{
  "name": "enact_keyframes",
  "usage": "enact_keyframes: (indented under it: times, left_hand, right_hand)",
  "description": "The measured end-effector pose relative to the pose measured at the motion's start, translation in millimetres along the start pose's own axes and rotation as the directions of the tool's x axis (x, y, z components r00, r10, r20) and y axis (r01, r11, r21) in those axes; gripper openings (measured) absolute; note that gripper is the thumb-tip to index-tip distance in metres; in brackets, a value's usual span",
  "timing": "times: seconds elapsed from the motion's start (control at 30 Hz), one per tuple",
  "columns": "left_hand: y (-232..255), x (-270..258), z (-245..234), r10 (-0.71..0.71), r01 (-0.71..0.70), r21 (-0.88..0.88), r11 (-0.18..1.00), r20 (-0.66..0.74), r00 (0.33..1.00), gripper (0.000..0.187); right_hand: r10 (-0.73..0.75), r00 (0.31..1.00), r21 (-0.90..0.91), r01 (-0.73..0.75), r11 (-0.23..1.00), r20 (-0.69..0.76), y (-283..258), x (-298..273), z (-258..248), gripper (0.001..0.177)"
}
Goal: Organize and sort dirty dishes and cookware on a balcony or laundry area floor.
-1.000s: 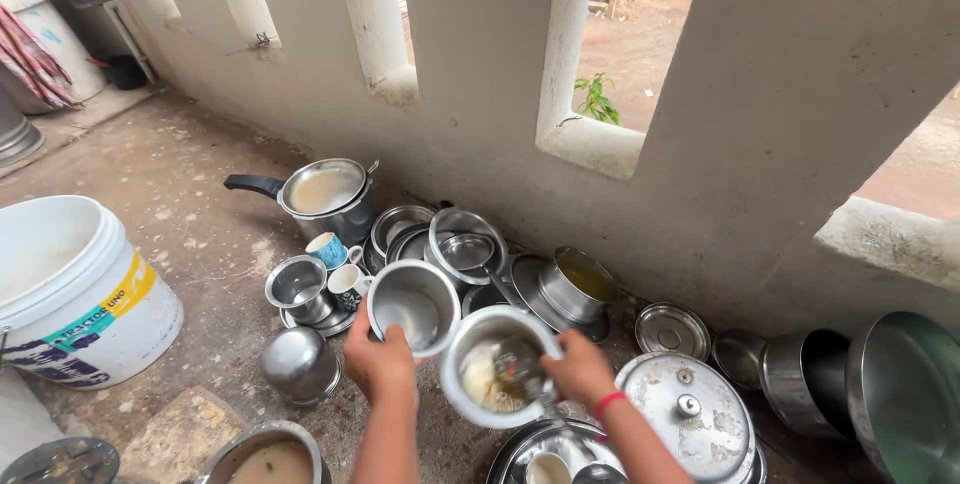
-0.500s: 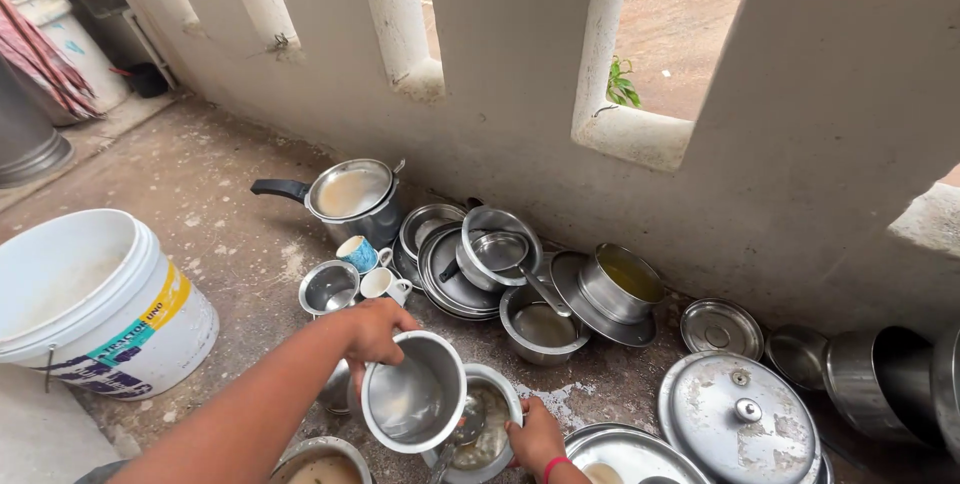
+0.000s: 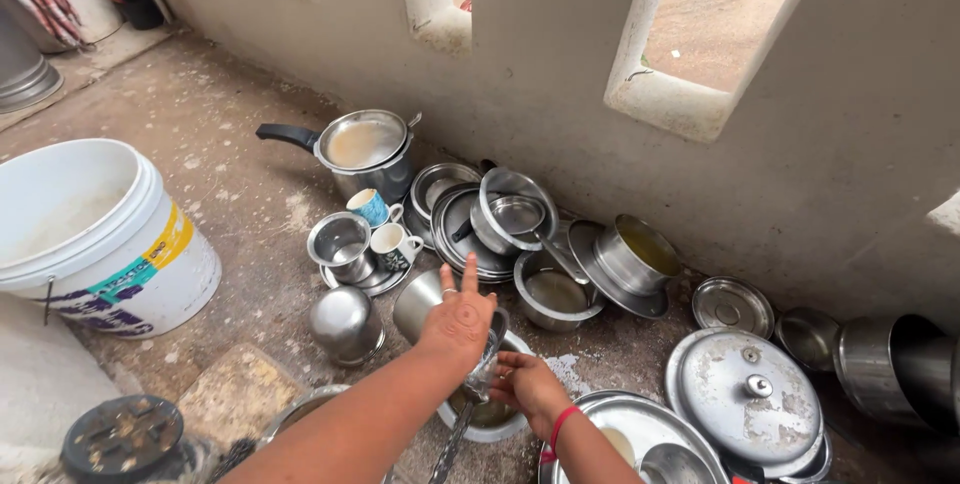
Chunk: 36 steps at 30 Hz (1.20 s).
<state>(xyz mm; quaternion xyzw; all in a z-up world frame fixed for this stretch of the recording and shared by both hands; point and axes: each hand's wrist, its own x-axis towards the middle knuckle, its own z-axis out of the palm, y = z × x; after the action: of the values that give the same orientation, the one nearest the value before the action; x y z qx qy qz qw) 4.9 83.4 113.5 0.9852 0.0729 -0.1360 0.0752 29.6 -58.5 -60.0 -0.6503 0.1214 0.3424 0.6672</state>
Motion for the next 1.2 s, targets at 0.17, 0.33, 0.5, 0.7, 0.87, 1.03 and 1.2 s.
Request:
enact_keyframes:
  times: [0.17, 0.33, 0.5, 0.7, 0.87, 1.03, 1.2]
  left_hand:
    - [10.1, -15.1, 0.2, 0.132, -0.126, 0.192, 0.973, -0.021, 0.991, 0.054]
    - [17.5, -19.3, 16.8, 0.339, -0.282, 0.611, 0.740, 0.024, 0.941, 0.057]
    - [45.3, -61.7, -42.8, 0.259, -0.444, 0.768, 0.461, 0.362, 0.895, 0.088]
    - [40.6, -54.6, -53.6, 0.383, -0.407, 0.888, 0.213, 0.308, 0.871, 0.083]
    - [51.1, -45.0, -73.7, 0.196, -0.350, 0.709, 0.613, 0.293, 0.936, 0.071]
    - [10.7, 79.4, 30.6, -0.207, 0.244, -0.175, 0.954, 0.203, 0.957, 0.069]
    - [34.6, 65.5, 14.8, -0.212, 0.489, -0.756, 0.434, 0.442, 0.871, 0.050]
  right_hand:
    - [0.175, 0.968, 0.114, -0.197, 0.974, 0.178, 20.8, 27.7, -4.0, 0.044]
    - [0.145, 0.960, 0.002, -0.150, 0.989, 0.240, 1.5, 6.3, 5.9, 0.040]
    - [0.141, 0.963, -0.100, -0.121, 0.988, 0.230, -53.0, -59.9, 31.5, 0.039]
    - [0.148, 0.981, -0.148, -0.129, 0.981, 0.125, -6.3, 3.2, 20.3, 0.033]
    - [0.121, 0.986, -0.244, -0.091, 0.965, 0.111, -10.2, 11.1, 2.4, 0.028]
    - [0.257, 0.929, -0.103, -0.238, 0.966, 0.265, -86.4, -70.2, 2.4, 0.042]
    - [0.184, 0.964, -0.016, -0.185, 0.983, 0.194, -93.0, -58.3, -55.0, 0.035]
